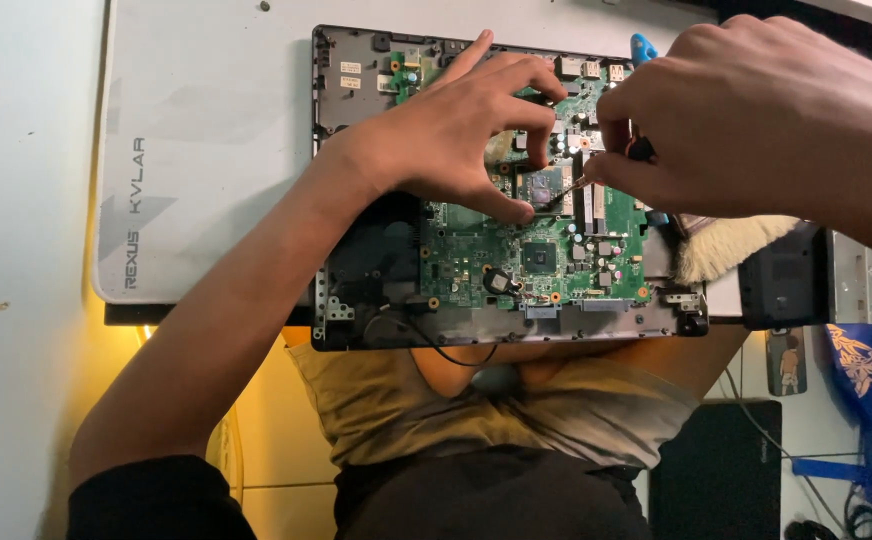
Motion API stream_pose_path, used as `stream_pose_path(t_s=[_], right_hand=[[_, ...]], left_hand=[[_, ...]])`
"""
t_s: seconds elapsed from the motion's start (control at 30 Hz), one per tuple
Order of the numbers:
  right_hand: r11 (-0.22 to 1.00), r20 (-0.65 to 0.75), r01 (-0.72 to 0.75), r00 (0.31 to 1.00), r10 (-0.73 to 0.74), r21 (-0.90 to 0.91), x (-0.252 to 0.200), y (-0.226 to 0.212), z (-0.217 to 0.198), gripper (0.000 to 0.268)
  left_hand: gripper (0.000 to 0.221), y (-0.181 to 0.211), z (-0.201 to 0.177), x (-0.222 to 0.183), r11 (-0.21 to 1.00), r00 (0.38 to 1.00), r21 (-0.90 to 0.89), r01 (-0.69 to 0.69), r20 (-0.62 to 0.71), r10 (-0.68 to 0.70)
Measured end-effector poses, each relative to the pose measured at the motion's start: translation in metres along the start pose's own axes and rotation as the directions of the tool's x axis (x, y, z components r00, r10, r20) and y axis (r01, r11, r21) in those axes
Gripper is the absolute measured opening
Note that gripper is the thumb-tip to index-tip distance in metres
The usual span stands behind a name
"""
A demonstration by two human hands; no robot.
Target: Reinstalling a motherboard into a laptop chassis, including cleaning with a brush and using a screwdriver to secure parts.
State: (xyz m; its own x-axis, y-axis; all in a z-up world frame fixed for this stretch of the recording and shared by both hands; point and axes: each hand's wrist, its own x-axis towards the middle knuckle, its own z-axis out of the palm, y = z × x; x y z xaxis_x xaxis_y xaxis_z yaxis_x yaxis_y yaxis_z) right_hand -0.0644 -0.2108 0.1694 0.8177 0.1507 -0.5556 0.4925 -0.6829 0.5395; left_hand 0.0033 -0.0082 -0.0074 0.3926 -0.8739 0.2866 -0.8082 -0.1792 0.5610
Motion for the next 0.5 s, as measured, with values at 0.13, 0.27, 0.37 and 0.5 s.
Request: stream_pose_path(t_s=[0.13, 0.27, 0.37, 0.5], right_hand=[[1.000, -0.022, 0.016, 1.000, -0.015, 0.019, 0.004, 0.000, 0.002, 0.047], [0.998, 0.018, 0.001, 1.000, -0.003, 0.068, 0.010, -0.001, -0.003, 0.048], [0.997, 0.045, 0.022, 0.999, -0.026, 0.076, 0.013, 0.001, -0.002, 0.048], [0.986, 0.065, -0.027, 0.998, 0.016, 0.164, 0.013, 0.003, -0.004, 0.049]], left_hand=[[0.053, 0.002, -0.002, 0.001, 1.000, 1.000, -0.007, 0.018, 0.014, -0.017], [0.051, 0.002, -0.002, 0.002, 1.000, 1.000, -0.010, 0.018, 0.022, -0.018], [0.053, 0.003, -0.003, 0.002, 1.000, 0.999, -0.018, 0.025, 0.029, -0.024], [0.056, -0.001, 0.001, 0.003, 1.000, 1.000, 0.001, 0.010, 0.020, -0.010]])
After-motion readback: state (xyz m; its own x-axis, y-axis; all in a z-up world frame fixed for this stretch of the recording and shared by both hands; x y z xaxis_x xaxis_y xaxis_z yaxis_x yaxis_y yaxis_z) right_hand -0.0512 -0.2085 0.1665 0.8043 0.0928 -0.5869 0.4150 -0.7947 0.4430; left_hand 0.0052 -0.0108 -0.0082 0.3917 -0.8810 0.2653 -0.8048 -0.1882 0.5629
